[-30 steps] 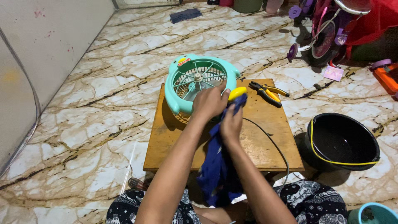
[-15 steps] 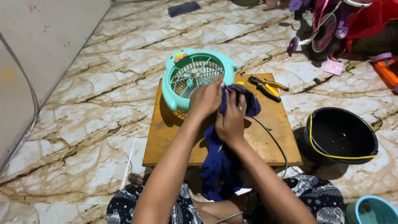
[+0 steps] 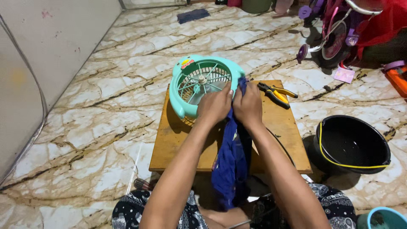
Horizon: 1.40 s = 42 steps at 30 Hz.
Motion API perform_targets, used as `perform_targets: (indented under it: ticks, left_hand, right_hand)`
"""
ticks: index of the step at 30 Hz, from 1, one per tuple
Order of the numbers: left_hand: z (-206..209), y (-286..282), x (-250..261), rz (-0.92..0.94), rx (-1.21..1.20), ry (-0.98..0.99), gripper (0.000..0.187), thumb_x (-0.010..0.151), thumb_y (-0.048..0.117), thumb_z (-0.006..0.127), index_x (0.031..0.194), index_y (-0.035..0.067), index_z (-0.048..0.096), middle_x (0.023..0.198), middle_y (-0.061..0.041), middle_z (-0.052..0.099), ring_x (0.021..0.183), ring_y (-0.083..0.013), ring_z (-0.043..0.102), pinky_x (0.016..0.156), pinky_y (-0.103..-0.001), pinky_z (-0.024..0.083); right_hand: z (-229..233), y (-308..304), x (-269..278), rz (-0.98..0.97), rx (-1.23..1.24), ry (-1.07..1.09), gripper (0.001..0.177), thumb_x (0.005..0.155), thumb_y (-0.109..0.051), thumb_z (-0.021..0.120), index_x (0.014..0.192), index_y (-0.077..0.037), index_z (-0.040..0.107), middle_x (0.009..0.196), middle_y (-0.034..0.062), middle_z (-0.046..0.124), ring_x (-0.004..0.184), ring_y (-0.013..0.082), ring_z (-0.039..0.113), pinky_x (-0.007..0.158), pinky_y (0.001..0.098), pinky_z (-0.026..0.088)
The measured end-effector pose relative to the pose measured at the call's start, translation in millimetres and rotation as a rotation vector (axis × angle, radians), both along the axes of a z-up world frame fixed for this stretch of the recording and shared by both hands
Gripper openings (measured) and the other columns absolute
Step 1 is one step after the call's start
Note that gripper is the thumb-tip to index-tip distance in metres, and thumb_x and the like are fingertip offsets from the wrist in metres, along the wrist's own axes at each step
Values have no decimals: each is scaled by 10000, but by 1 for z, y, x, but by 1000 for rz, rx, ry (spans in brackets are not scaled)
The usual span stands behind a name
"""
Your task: The person wipes the power cord and then the exterior of a small teal electric fan with a blue cloth. They rotate the fan to clean multiple sides, including the front grille, sides, and back, while seated on the floor.
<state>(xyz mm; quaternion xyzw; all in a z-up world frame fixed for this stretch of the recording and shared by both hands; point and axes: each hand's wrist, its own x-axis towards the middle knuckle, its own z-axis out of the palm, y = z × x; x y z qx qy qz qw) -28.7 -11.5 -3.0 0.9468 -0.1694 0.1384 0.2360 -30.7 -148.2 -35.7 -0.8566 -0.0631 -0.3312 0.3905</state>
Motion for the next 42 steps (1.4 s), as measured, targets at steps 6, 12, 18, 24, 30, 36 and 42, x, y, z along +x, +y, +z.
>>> perform_targets:
  ticks: [6, 12, 18, 24, 30, 36, 42]
  left_hand:
    - [-7, -1, 3, -13, 49, -44, 462, 1034, 346, 434, 1433, 163, 578, 822, -243, 722, 757, -455, 698, 761, -573, 532]
    - [-4, -2, 0, -6, 64, -53, 465, 1025, 360, 449, 1426, 167, 584, 798, -237, 722, 741, -441, 700, 746, -561, 537]
    - [-1, -6, 3, -16, 59, -29, 446, 1020, 354, 454, 1405, 185, 602, 842, -214, 737, 770, -423, 707, 760, -558, 531]
    - [-3, -5, 1, -4, 48, -32, 431, 1021, 357, 464, 1392, 196, 616, 845, -216, 735, 770, -432, 700, 755, -557, 530]
    - [-2, -5, -4, -8, 22, -133, 421, 1028, 357, 482, 1377, 172, 628, 785, -221, 723, 712, -440, 698, 714, -555, 537]
    - [-13, 3, -4, -37, -91, -172, 437, 991, 357, 531, 1343, 122, 642, 971, -235, 703, 976, -420, 658, 854, -521, 515]
    - [-13, 15, 19, 153, -171, -282, 487, 952, 429, 622, 1257, 51, 653, 1214, -188, 614, 1228, -361, 532, 1039, -566, 415]
  right_hand:
    - [-4, -13, 44, -140, 100, 388, 470, 949, -338, 544, 957, 108, 693, 968, 369, 670, 975, 522, 667, 877, 560, 516]
    - [-24, -32, 76, -172, 140, 522, 556, 929, -379, 525, 997, 146, 693, 1023, 418, 637, 1069, 519, 648, 948, 528, 500]
    - [-49, -46, 91, -90, 492, 638, 473, 936, -335, 480, 866, 78, 700, 851, 265, 707, 806, 365, 690, 727, 470, 514]
    - [-73, -50, 94, 104, 1080, 663, 308, 930, -315, 508, 836, -59, 652, 747, 85, 658, 641, 229, 621, 595, 402, 495]
    - [-86, -45, 77, 309, 1423, 668, 408, 996, -391, 395, 1039, -59, 628, 847, 123, 703, 730, 285, 697, 693, 434, 591]
    - [-95, -47, 38, 457, 1404, 714, 446, 1042, -412, 358, 1104, -76, 646, 920, 121, 705, 801, 278, 696, 747, 436, 598]
    - [-91, -57, -16, 458, 1565, 629, 486, 1062, -489, 365, 1057, -80, 628, 936, 123, 702, 801, 272, 705, 762, 436, 610]
